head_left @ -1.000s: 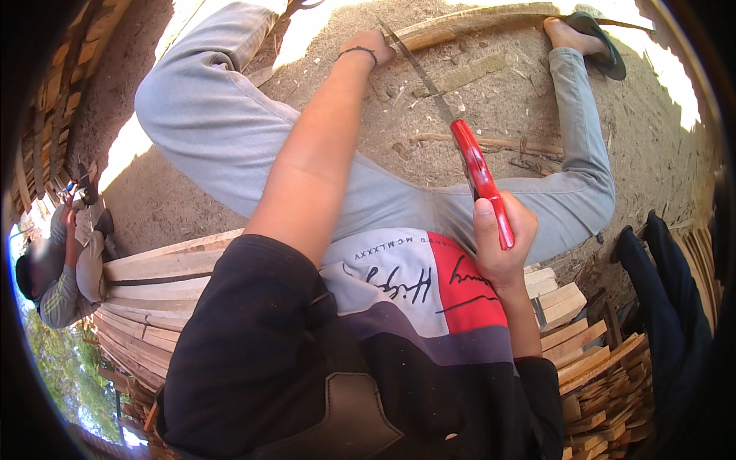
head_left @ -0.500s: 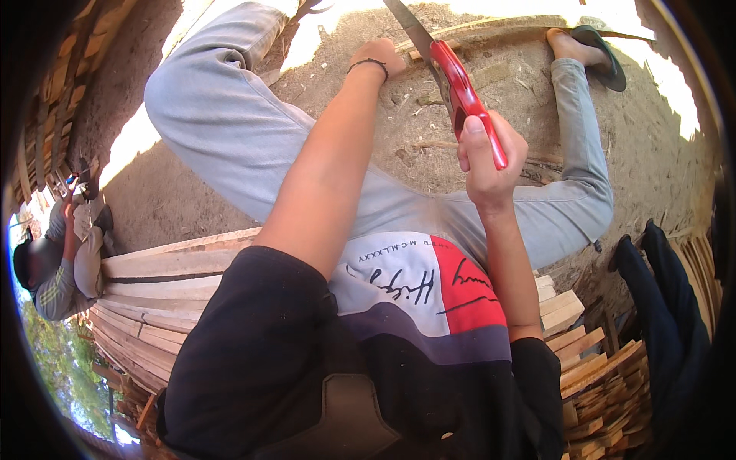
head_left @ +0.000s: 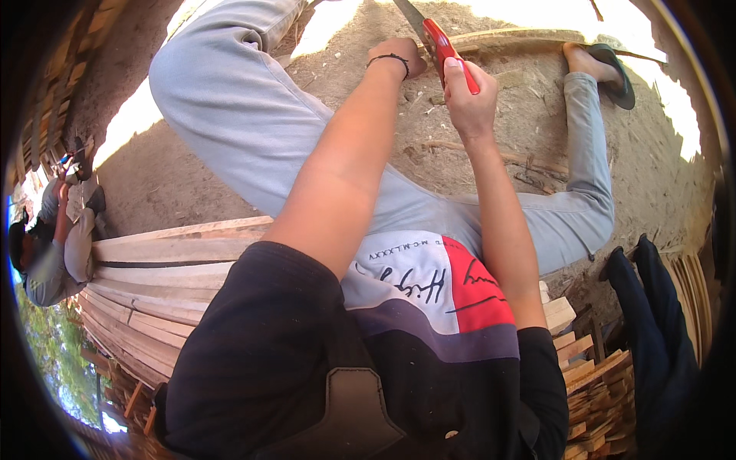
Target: The person saws a piece of wood with a hand saw while sitting on the ground.
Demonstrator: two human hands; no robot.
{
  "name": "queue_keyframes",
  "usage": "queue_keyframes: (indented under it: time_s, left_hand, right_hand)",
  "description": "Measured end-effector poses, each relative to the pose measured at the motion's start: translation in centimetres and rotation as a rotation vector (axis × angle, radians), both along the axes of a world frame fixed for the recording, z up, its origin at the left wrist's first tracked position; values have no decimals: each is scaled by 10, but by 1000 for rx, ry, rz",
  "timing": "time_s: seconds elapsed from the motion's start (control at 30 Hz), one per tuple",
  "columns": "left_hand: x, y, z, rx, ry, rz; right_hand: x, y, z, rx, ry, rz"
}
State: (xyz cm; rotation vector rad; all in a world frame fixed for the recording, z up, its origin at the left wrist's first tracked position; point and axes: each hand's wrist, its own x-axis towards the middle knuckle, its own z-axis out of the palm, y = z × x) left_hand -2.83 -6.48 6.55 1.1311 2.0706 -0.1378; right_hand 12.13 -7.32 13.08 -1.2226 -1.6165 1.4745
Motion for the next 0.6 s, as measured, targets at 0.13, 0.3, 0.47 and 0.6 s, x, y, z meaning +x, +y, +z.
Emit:
queue_keyframes:
  time_s: [0.13,0.3,0.47,0.6]
  left_hand:
    - [-7,8,1,-32,-10,-83]
    - [-11,6,0,19,-3,-61]
    - [-11,8,-7,20,22,-74]
    - [-11,11,-10,29,37,-68]
  right_hand:
    - [8,-5,4,-32,-19,-33]
    - [24,-25,35,-55,-50,-25]
    - [58,-46,56,-58,-77,-14]
    - [89,-69,72,-142,-57,-47]
